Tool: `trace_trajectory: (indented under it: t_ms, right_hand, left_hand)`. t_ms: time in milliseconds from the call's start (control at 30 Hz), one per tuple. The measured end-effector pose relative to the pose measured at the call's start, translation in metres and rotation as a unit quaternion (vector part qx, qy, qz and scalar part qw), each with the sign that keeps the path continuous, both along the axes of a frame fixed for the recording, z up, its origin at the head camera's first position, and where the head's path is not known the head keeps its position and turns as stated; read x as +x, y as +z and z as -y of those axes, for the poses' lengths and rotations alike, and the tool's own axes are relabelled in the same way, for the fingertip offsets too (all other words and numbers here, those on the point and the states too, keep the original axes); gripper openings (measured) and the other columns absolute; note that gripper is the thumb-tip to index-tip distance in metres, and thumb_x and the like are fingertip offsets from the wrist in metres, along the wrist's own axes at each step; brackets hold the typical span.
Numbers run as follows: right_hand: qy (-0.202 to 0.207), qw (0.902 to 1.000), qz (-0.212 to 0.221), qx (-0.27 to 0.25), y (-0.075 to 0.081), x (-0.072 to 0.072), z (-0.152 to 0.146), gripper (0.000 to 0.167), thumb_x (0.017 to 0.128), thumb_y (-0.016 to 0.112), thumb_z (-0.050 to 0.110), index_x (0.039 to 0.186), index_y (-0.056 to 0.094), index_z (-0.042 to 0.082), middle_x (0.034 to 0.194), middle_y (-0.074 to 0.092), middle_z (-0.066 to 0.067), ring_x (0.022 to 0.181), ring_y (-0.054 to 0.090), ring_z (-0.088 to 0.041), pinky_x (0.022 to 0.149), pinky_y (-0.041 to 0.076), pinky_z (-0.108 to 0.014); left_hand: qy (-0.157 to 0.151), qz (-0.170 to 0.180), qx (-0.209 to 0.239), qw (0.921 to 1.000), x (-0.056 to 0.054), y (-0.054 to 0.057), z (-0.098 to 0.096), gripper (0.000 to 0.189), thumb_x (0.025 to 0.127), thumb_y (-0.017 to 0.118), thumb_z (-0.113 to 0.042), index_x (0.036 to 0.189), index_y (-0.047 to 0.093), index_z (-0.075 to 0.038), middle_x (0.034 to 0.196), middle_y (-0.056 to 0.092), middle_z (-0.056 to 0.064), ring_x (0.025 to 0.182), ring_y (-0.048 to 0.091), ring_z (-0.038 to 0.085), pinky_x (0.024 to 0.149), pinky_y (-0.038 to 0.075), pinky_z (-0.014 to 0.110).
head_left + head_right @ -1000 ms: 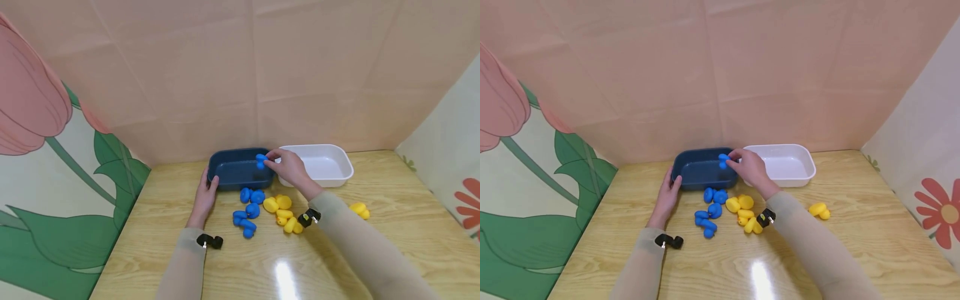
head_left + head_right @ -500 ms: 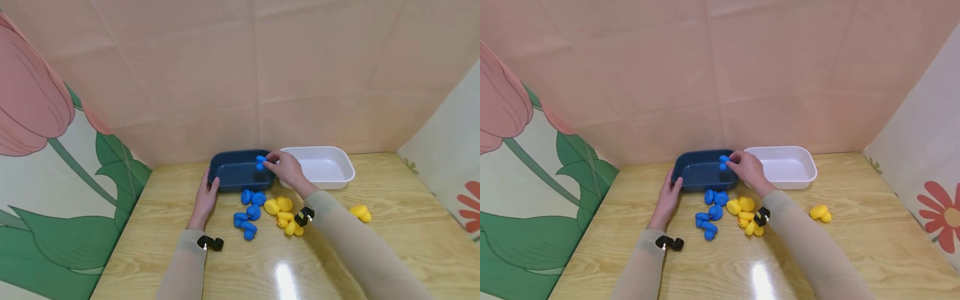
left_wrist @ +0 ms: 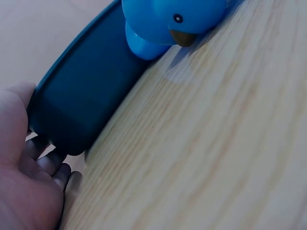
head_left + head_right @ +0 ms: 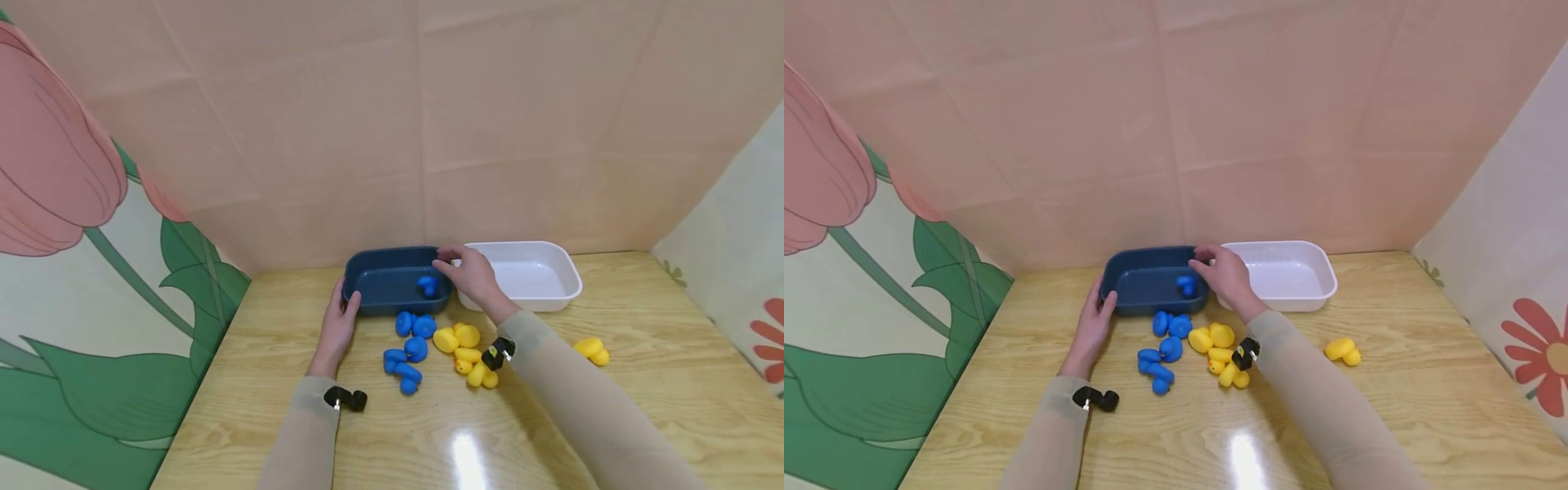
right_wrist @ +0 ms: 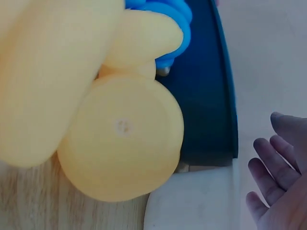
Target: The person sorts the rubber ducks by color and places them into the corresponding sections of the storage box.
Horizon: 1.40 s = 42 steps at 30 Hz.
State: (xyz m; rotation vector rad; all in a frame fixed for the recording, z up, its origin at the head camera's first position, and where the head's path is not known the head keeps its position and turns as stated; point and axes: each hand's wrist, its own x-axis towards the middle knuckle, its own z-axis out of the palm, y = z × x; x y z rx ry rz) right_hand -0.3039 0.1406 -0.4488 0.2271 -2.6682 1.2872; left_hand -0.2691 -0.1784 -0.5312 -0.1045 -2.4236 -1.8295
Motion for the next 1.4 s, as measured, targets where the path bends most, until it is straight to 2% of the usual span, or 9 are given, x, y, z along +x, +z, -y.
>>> trace_trajectory:
  t_ms: [267, 500, 667, 1033, 1233, 1400]
  right_hand:
    - [0.005, 0.9997, 0.016, -0.015, 0.008, 0.010, 0.004, 0.047, 0.107, 0.078, 0.029, 0.146, 0.069, 0.005, 0.138, 0.074, -0.016, 0.133, 0.064, -0.039, 0.114, 0.050, -0.056]
    - [0.020, 0.9995, 0.026, -0.001, 0.010, 0.026, 0.005, 0.052, 0.107, 0.078, 0.033, 0.150, 0.066, 0.006, 0.144, 0.071, -0.014, 0.136, 0.061, -0.041, 0.115, 0.049, -0.057]
    - [0.027, 0.9992, 0.028, -0.004, 0.009, 0.040, 0.006, 0.057, 0.105, 0.080, 0.034, 0.153, 0.065, 0.008, 0.146, 0.071, -0.013, 0.137, 0.062, -0.038, 0.118, 0.046, -0.060]
    - [0.061, 0.9951, 0.043, -0.064, 0.004, 0.075, 0.015, 0.060, 0.103, 0.083, 0.030, 0.156, 0.063, 0.011, 0.147, 0.070, -0.012, 0.139, 0.061, -0.038, 0.118, 0.047, -0.060]
    - [0.085, 0.9893, 0.054, -0.106, 0.000, 0.090, 0.021, 0.060, 0.102, 0.083, 0.031, 0.155, 0.064, 0.013, 0.148, 0.069, -0.013, 0.139, 0.062, -0.038, 0.118, 0.047, -0.060]
    - [0.091, 0.9871, 0.064, -0.115, -0.003, 0.102, 0.025, 0.061, 0.101, 0.085, 0.033, 0.155, 0.064, 0.014, 0.149, 0.069, -0.009, 0.141, 0.061, -0.035, 0.116, 0.050, -0.058]
  left_hand:
    - [-0.001, 0.002, -0.009, 1.0000, 0.002, 0.002, 0.000, 0.072, 0.117, 0.054, -0.046, 0.178, 0.023, -0.023, 0.182, 0.024, 0.007, 0.166, 0.023, 0.029, 0.133, 0.025, 0.049]
    - [-0.006, -0.003, -0.007, 1.0000, 0.000, -0.001, 0.000, 0.070, 0.119, 0.053, -0.039, 0.178, 0.022, -0.019, 0.182, 0.023, 0.008, 0.167, 0.023, 0.030, 0.133, 0.024, 0.051]
    - [-0.007, -0.007, -0.003, 0.9999, 0.000, 0.001, -0.001, 0.070, 0.119, 0.054, -0.039, 0.178, 0.023, -0.018, 0.182, 0.024, 0.007, 0.167, 0.023, 0.028, 0.133, 0.024, 0.050]
    - [-0.006, -0.003, -0.009, 0.9999, 0.002, 0.003, 0.000, 0.071, 0.119, 0.053, -0.040, 0.178, 0.022, -0.019, 0.182, 0.024, 0.006, 0.166, 0.024, 0.028, 0.133, 0.025, 0.049]
    - [-0.007, 0.000, -0.005, 1.0000, 0.002, 0.004, 0.001, 0.070, 0.119, 0.053, -0.039, 0.178, 0.022, -0.019, 0.182, 0.023, 0.007, 0.167, 0.023, 0.029, 0.133, 0.024, 0.050]
    - [-0.009, 0.001, -0.004, 1.0000, 0.002, 0.003, 0.001, 0.070, 0.119, 0.053, -0.039, 0.178, 0.022, -0.018, 0.182, 0.022, 0.006, 0.167, 0.022, 0.030, 0.133, 0.024, 0.051]
